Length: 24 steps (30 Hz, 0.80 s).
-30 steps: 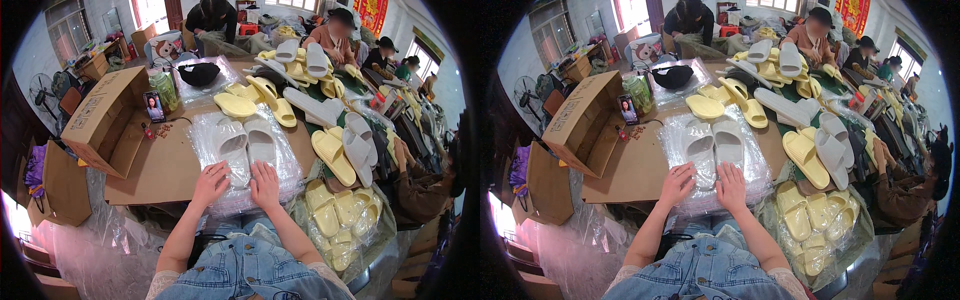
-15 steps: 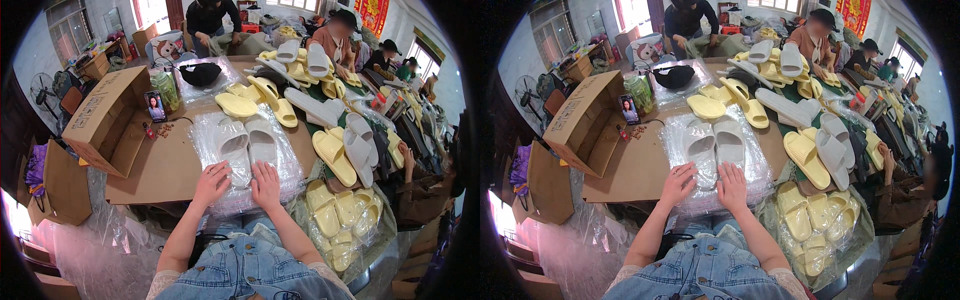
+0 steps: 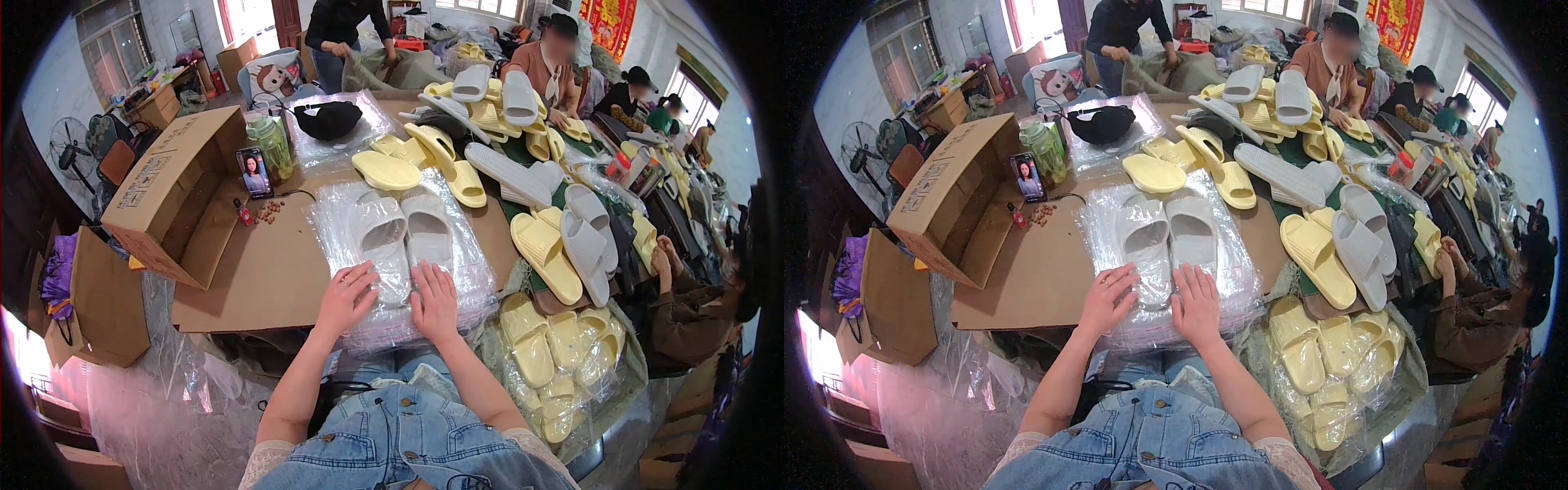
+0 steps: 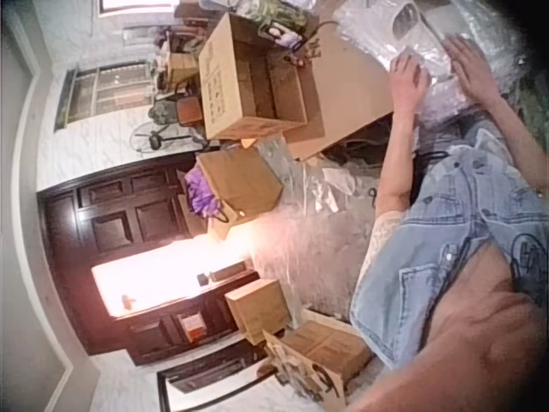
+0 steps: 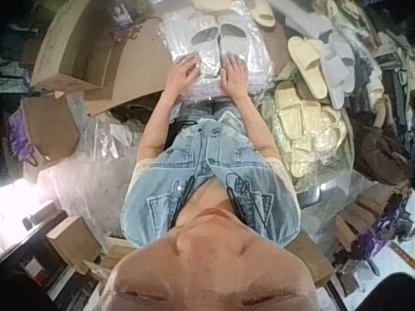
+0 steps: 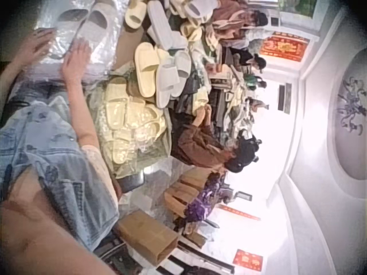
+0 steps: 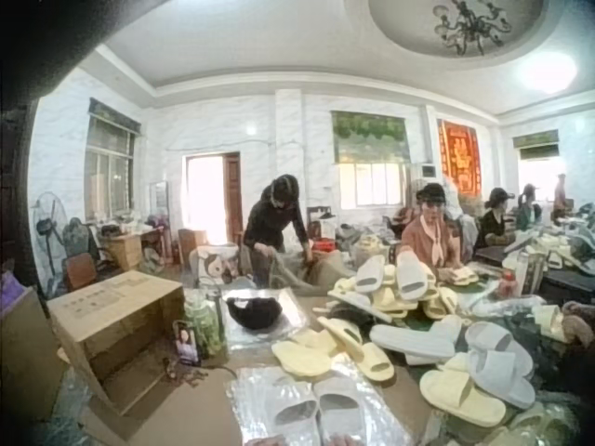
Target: The person wraps pairs of yellow and white plastic slippers in clear plastic bags. They pick up a pair, place it on a sheet of plastic, fold the plastic around the slippers, and set the wrapped package aside. The process is repeated for multiple pairs throughout the clip.
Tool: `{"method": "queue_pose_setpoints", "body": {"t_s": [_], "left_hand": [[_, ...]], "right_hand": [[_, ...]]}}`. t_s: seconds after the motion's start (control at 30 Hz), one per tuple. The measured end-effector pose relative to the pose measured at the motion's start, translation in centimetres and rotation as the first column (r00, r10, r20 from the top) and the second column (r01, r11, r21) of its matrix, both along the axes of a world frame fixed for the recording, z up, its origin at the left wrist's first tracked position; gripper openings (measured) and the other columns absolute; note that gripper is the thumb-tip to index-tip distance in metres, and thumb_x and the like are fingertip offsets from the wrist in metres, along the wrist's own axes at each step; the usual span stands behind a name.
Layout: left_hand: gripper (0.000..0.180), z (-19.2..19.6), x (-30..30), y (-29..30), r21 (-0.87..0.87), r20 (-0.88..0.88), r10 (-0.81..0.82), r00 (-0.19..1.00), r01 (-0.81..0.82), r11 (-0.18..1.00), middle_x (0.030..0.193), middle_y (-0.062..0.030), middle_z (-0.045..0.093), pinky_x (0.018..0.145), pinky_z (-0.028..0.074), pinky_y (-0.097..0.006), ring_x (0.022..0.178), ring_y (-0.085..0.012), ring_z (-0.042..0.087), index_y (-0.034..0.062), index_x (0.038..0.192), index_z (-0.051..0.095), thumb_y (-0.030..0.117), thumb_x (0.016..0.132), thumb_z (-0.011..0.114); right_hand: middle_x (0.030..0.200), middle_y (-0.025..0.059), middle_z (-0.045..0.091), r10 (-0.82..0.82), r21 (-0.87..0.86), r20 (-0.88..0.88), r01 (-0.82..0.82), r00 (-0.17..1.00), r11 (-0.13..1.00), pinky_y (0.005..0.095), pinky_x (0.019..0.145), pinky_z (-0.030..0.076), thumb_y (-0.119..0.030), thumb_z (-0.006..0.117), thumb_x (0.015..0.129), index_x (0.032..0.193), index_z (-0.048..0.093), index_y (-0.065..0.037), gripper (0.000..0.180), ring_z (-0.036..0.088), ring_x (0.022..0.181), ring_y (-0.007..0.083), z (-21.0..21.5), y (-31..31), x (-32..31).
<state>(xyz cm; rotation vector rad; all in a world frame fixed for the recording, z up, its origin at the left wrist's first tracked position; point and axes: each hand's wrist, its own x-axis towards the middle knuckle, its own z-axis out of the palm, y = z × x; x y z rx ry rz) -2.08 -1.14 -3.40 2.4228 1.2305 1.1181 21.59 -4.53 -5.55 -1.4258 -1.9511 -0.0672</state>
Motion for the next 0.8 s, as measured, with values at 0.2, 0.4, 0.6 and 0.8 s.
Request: {"method": "queue_pose_setpoints", "body": {"t_s": [0.2, 0.4, 0.6, 0.8], "left_hand": [[0.035, 0.22, 0.05, -0.14, 0.010, -0.003, 0.010, 1.000, -0.009, 1.000, 0.139, -0.0069, 0.063, 0.104, 0.046, -0.041, 0.121, -0.0305, 0.059, 0.0113, 0.119, 0.070, 0.019, 0.085, 0.072], [0.034, 0.24, -0.03, 0.03, 0.009, -0.002, -0.014, 1.000, 0.014, 1.000, 0.139, -0.0083, 0.063, 0.106, 0.044, -0.042, 0.123, -0.0294, 0.060, 0.0101, 0.119, 0.070, 0.019, 0.087, 0.071], [0.035, 0.18, -0.04, -0.05, 0.004, -0.008, -0.009, 1.000, 0.009, 1.000, 0.139, -0.0093, 0.063, 0.107, 0.043, -0.042, 0.125, -0.0285, 0.059, 0.0098, 0.121, 0.069, 0.020, 0.087, 0.071], [0.035, 0.24, 0.00, -0.06, -0.001, -0.011, -0.011, 1.000, 0.011, 1.000, 0.139, -0.0093, 0.063, 0.106, 0.044, -0.042, 0.124, -0.0294, 0.059, 0.0097, 0.121, 0.069, 0.020, 0.087, 0.071]], "right_hand": [[0.152, 0.0148, 0.048, -0.005, -0.004, 0.003, 0.005, 1.000, 1.000, 0.0500, 0.120, 0.027, -0.024, 0.055, 0.095, 0.145, 0.052, -0.009, 0.053, 0.042, 0.142, 0.0353, 0.05, -0.03, -0.03], [0.152, 0.0150, 0.048, -0.005, -0.015, 0.005, 0.005, 1.000, 1.000, 0.0502, 0.121, 0.026, -0.025, 0.055, 0.095, 0.145, 0.051, -0.009, 0.053, 0.042, 0.142, 0.0355, 0.23, -0.06, -0.01], [0.152, 0.0150, 0.048, -0.003, -0.009, 0.011, 0.003, 1.000, 1.000, 0.0506, 0.121, 0.026, -0.025, 0.055, 0.095, 0.145, 0.051, -0.009, 0.053, 0.042, 0.142, 0.0356, 0.06, -0.05, 0.06], [0.152, 0.0148, 0.049, -0.002, 0.004, 0.010, 0.002, 1.000, 1.000, 0.0505, 0.120, 0.026, -0.025, 0.055, 0.095, 0.145, 0.052, -0.008, 0.053, 0.042, 0.141, 0.0353, 0.17, -0.05, 0.01]]}}
